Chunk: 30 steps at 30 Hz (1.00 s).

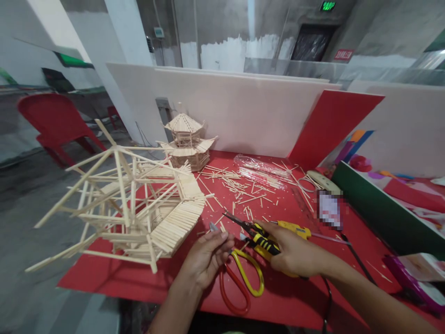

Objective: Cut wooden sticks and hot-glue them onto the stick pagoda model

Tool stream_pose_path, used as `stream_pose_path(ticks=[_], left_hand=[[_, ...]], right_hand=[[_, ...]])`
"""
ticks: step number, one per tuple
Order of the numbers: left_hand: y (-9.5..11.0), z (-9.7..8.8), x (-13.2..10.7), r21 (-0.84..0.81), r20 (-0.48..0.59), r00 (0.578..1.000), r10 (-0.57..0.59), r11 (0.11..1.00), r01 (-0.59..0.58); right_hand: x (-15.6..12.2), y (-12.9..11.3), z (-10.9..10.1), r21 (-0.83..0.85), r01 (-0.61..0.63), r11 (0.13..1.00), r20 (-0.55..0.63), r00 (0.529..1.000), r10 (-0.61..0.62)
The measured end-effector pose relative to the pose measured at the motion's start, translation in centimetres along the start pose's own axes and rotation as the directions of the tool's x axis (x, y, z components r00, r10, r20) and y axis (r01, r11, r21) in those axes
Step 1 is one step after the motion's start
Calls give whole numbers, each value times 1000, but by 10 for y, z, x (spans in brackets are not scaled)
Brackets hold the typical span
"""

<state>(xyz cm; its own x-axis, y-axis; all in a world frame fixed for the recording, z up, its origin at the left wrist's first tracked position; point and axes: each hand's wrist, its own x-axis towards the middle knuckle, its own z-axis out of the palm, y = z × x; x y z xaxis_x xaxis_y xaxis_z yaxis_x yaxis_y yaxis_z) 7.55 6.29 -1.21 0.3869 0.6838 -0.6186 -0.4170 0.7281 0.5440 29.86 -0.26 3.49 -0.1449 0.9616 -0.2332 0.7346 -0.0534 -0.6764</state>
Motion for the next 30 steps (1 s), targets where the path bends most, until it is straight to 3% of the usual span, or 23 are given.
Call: stream_pose_path(ticks=[6, 15, 22, 27, 30], left_hand=[[-3, 1, -1, 150, -2, 991, 133, 980, -132], [-5, 2, -4, 348, 84, 941, 329, 875, -337], [-7, 0, -1, 493, 130, 919, 372, 780, -385], [-5, 4, -4, 516, 124, 913, 389, 761, -394], [-4, 9, -7, 497, 112, 921, 374, 781, -378]], right_hand=[[-3, -8, -1, -101, 21, 995, 27, 999, -18], [-7, -14, 6, -79, 63, 995, -31, 997, -65], [-7, -11, 7, -47, 67, 997, -38, 997, -69], [-7, -7, 13, 108, 43, 993, -29, 999, -40], [-7, -5, 18, 318, -9, 948, 76, 997, -16]])
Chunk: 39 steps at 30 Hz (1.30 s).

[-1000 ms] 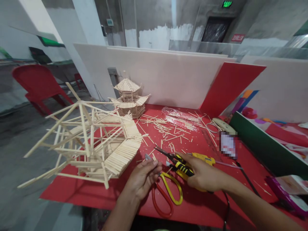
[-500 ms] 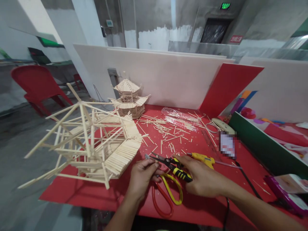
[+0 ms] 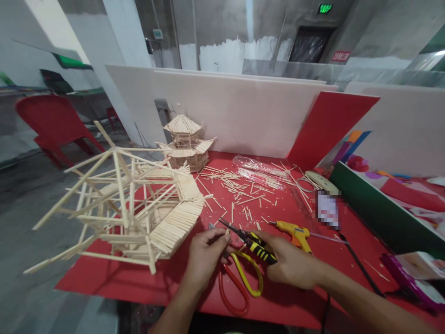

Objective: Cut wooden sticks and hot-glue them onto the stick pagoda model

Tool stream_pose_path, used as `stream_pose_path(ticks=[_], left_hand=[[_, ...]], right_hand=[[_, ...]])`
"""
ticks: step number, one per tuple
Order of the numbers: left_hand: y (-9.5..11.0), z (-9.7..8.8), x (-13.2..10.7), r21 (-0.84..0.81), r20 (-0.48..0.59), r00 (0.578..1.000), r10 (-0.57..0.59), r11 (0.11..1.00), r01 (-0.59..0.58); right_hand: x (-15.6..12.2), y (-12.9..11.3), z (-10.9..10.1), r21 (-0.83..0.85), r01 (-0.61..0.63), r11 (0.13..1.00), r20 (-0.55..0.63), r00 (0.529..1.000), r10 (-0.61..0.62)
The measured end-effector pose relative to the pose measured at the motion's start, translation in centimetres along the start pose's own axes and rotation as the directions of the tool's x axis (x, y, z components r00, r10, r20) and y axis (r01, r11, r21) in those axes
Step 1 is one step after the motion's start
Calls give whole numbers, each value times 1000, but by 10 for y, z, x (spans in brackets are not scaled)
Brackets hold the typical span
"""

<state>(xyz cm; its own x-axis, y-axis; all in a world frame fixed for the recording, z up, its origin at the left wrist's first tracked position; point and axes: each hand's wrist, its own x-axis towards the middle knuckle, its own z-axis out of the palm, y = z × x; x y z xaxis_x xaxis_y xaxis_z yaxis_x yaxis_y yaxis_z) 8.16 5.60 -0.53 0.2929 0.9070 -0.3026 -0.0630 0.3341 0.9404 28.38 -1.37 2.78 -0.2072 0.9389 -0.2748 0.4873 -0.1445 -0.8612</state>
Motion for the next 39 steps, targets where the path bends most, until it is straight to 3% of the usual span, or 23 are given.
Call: stream_pose_path(ticks=[3, 6, 16, 23, 26, 28, 32, 39], left_hand=[[2, 3, 0, -25, -9, 1000, -4, 1000, 3], [2, 6, 2, -19, -13, 1000, 9, 1000, -10], [9, 0, 1, 136, 43, 978, 205, 969, -209], [6, 10, -4, 96, -95, 968, 232, 970, -223], [8, 10, -4, -59, -44, 988, 146, 987, -149], [13, 7, -2, -210, 61, 997, 46, 977, -33], [21, 0, -1, -397, 322, 938, -124, 882, 253], [20, 2, -3, -504, 428, 883, -194, 759, 411]], right_hand=[[-2, 0, 4, 204, -128, 971, 114, 988, 106], [-4, -4, 8, 307, -211, 928, 150, 974, 171], [-8, -4, 16, 407, -211, 889, 156, 975, 160], [-9, -5, 32, 427, -146, 892, 38, 989, 144], [-8, -6, 29, 412, -107, 905, 52, 994, 95], [-7, -8, 25, 384, -29, 923, 37, 999, 16], [-7, -9, 21, 265, 84, 961, -32, 996, -78], [-11, 10, 28, 43, 190, 981, -159, 971, -181]])
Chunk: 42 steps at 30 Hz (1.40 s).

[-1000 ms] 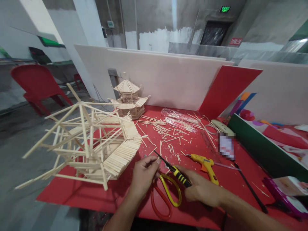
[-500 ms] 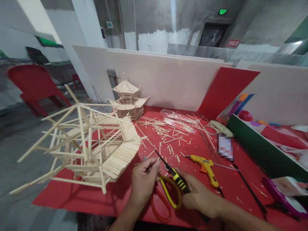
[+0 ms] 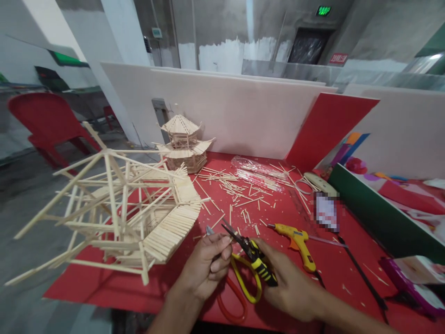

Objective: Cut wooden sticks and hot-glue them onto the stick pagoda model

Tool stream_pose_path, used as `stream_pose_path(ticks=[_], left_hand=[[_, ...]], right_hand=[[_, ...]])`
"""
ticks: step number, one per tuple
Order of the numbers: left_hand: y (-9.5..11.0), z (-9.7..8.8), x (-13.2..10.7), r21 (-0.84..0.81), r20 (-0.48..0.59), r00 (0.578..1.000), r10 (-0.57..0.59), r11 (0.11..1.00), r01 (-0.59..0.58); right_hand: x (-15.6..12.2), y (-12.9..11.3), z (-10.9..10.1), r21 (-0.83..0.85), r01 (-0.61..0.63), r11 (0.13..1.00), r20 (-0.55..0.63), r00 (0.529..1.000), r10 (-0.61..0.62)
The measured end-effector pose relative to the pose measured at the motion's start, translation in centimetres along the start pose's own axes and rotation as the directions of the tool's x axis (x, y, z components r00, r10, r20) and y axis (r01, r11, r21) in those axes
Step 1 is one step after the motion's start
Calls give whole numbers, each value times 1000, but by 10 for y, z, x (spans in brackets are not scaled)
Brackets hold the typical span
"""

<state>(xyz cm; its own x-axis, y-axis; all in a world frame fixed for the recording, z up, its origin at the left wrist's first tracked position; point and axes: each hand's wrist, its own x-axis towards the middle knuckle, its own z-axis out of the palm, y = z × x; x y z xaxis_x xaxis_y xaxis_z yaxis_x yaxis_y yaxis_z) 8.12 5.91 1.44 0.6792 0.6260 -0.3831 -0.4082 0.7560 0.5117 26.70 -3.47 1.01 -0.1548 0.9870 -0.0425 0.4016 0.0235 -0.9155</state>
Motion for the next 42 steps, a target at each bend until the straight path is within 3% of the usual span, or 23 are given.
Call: stream_pose_path(ticks=[4, 9, 15, 17, 20, 24, 28, 36, 40, 42], left_hand=[[4, -4, 1, -89, 140, 984, -112, 988, 125], [8, -12, -1, -118, 329, 906, -266, 940, 319], [2, -17, 0, -118, 385, 886, -257, 939, 324], [2, -17, 1, -111, 365, 905, -220, 954, 277], [6, -15, 1, -91, 266, 951, -155, 979, 185], [11, -14, 3, -4, 77, 997, -32, 999, 33], [10, -15, 6, 79, -32, 999, 41, 996, -38], [6, -16, 8, 163, -94, 989, 111, 982, -95], [3, -17, 11, 213, -114, 979, 168, 967, -141], [0, -18, 12, 221, -119, 972, 202, 960, -173]], right_hand=[[-4, 18, -7, -242, -5, 970, 12, 1000, 8], [-6, 27, -20, -462, 136, 876, 48, 991, -128], [-5, 28, -17, -485, 268, 832, 13, 954, -300], [-5, 29, -14, -466, 243, 851, 3, 962, -273], [-5, 22, -13, -406, 103, 908, 37, 995, -96], [-3, -3, -16, -159, -33, 987, 109, 993, 51], [0, -17, -12, -12, -113, 994, 90, 989, 114], [1, -7, 1, 85, -228, 970, 106, 970, 218], [-3, -4, 4, 208, -321, 924, 127, 946, 300], [-5, -1, 6, 299, -424, 855, 170, 905, 389]])
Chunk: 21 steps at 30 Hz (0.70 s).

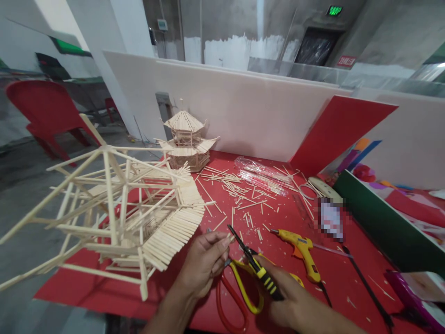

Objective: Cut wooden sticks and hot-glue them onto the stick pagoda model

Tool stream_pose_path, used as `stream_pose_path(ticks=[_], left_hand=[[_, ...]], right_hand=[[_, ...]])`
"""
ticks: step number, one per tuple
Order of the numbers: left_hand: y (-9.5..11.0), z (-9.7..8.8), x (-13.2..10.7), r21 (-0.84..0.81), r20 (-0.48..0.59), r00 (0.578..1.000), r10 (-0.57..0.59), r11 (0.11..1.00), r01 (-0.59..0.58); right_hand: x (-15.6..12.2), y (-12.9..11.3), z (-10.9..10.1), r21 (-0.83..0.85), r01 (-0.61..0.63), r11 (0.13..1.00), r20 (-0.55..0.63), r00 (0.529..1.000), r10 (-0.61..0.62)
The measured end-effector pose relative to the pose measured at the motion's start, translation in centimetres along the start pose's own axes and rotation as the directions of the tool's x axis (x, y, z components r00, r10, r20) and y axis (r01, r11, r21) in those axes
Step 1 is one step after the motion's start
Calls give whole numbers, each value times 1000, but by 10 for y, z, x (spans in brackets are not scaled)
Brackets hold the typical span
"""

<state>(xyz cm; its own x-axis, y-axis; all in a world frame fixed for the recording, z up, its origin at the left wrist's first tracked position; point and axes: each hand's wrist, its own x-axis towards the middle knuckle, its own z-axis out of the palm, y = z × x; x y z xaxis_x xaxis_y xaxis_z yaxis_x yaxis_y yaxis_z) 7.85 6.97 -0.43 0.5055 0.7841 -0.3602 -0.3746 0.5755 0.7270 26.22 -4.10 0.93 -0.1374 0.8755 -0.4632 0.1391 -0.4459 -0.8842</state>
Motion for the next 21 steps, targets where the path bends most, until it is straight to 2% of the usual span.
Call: stream_pose_path(ticks=[2, 5, 9, 12, 14, 17, 19, 21], left_hand=[[-3, 0, 1, -3, 4, 1000, 24, 1000, -24], [-6, -1, 2, -10, 24, 999, 41, 999, -41], [-6, -3, 6, -32, 10, 999, 46, 998, -46], [-5, -3, 8, -40, 15, 998, 57, 998, -56], [-4, -3, 8, -37, 23, 998, 62, 997, -61], [-3, -1, 9, -30, -6, 998, 66, 997, -66], [-3, 0, 11, -31, -55, 995, 85, 996, -87], [-3, 0, 13, -22, -95, 989, 112, 993, -114]], right_hand=[[1, 5, 0, 161, -116, 980, 40, 993, 111], [6, 15, 0, 379, -205, 903, 139, 977, 163], [14, 24, -3, 461, -273, 844, 204, 959, 198], [16, 21, -1, 533, -275, 800, 253, 954, 160], [15, 17, 3, 548, -285, 787, 275, 949, 152], [15, 11, 6, 520, -265, 812, 246, 957, 155], [16, 2, 2, 493, -217, 843, 184, 973, 143], [19, -11, -9, 353, -119, 928, 72, 992, 100]])
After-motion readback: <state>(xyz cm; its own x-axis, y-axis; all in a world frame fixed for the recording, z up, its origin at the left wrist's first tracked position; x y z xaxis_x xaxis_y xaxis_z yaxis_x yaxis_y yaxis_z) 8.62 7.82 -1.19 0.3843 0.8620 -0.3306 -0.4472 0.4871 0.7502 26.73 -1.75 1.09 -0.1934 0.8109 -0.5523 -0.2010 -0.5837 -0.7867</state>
